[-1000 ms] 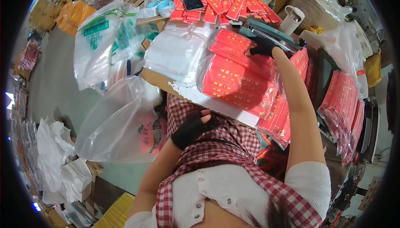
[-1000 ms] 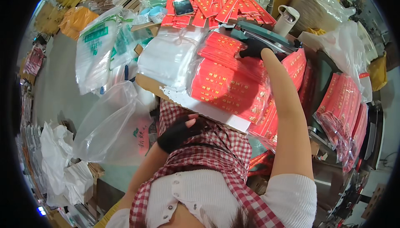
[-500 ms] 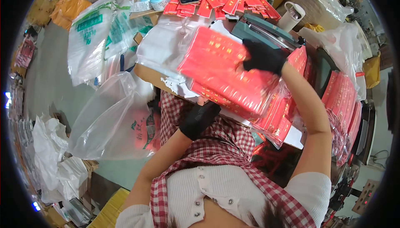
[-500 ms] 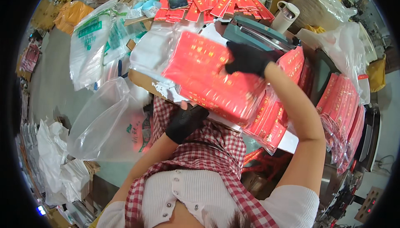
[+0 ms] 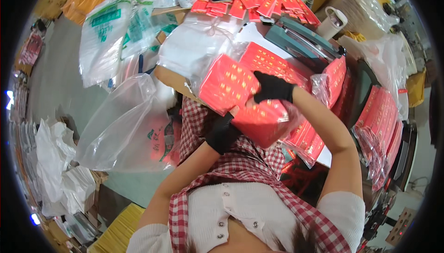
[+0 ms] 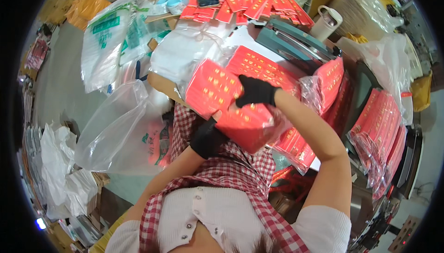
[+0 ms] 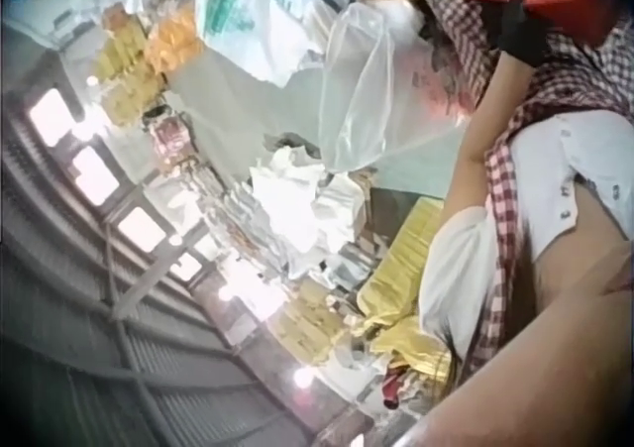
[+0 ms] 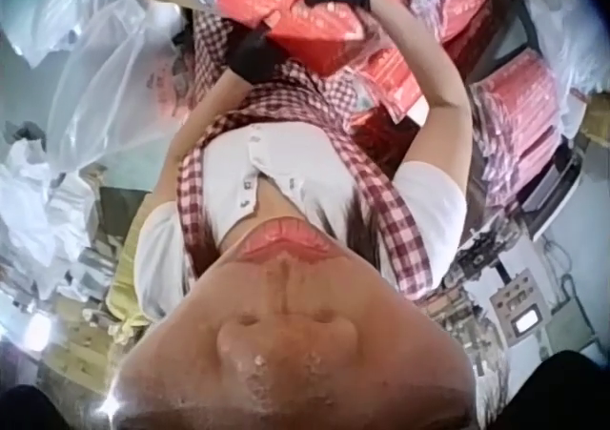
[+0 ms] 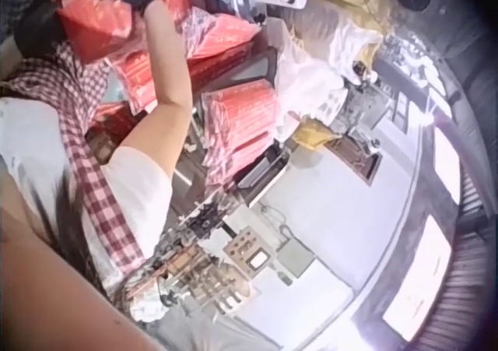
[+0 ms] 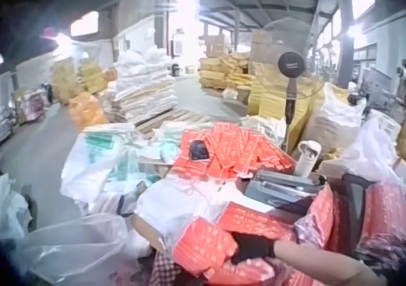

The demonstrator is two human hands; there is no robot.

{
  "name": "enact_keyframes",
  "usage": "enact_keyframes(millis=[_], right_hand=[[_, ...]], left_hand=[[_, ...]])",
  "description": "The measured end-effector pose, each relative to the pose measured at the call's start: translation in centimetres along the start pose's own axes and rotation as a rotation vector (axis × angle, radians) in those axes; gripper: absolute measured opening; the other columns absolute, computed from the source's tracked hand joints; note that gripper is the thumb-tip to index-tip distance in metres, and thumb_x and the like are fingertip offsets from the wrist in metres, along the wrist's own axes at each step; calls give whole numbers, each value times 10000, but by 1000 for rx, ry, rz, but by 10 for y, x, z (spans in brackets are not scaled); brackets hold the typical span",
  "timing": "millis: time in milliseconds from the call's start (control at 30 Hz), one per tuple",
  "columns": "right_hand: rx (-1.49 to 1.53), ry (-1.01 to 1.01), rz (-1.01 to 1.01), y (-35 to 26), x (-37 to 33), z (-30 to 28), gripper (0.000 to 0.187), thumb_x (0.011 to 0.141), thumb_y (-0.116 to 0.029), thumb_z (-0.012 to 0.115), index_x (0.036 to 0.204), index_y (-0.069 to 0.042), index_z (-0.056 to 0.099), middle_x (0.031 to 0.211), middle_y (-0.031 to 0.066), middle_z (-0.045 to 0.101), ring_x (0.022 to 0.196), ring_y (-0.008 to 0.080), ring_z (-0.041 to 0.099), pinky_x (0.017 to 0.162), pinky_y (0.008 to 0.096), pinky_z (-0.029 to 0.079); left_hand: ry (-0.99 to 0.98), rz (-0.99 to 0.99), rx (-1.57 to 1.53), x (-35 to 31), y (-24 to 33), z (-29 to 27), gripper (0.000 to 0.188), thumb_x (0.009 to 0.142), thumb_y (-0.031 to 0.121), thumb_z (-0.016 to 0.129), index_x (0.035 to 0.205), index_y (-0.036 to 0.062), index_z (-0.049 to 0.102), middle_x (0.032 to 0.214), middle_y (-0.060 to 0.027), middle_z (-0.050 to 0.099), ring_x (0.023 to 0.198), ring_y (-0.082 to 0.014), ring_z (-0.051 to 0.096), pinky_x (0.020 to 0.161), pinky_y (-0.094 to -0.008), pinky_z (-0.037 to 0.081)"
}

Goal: The person is packaging stacks of red envelopes into plastic bags and sealing them using a heat sealer.

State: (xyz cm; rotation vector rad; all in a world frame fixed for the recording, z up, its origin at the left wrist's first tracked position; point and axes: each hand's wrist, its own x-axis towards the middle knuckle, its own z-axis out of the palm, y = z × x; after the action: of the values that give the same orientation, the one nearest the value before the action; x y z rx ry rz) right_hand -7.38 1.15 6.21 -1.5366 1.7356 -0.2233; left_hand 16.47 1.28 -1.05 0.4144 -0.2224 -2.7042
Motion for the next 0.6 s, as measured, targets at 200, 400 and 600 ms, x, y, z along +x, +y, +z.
enact_keyframes(millis=[200, 400, 600], right_hand=[[377, 17, -18, 2, -5, 14, 713, 712, -220, 823, 1303, -12, 483, 1115, 135, 649, 1016, 220, 639, 846, 354, 521], [921, 89, 62, -27, -35, 48, 610, 707, -43, 777, 1264, -27, 526, 1023, 64, 662, 872, 157, 647, 778, 309, 539], [809, -35, 10, -75, -22, 38, 721, 646, -43, 768, 1307, -1, 486, 1027, 89, 669, 857, 166, 671, 720, 300, 553]], left_hand=[[-73, 150, 649, -16, 12, 17, 397, 984, 263, 514, 1295, 20, 476, 1238, -87, 559, 1144, -222, 541, 1019, -383, 416], [5, 348, 725, -72, 75, 6, 556, 834, 95, 681, 1336, 8, 458, 1295, -115, 556, 1206, -253, 529, 1022, -394, 414], [1337, 1165, 2683, -241, 268, 45, 239, 686, 156, 706, 917, 105, 666, 1148, -116, 588, 1039, -316, 548, 879, -454, 425]])
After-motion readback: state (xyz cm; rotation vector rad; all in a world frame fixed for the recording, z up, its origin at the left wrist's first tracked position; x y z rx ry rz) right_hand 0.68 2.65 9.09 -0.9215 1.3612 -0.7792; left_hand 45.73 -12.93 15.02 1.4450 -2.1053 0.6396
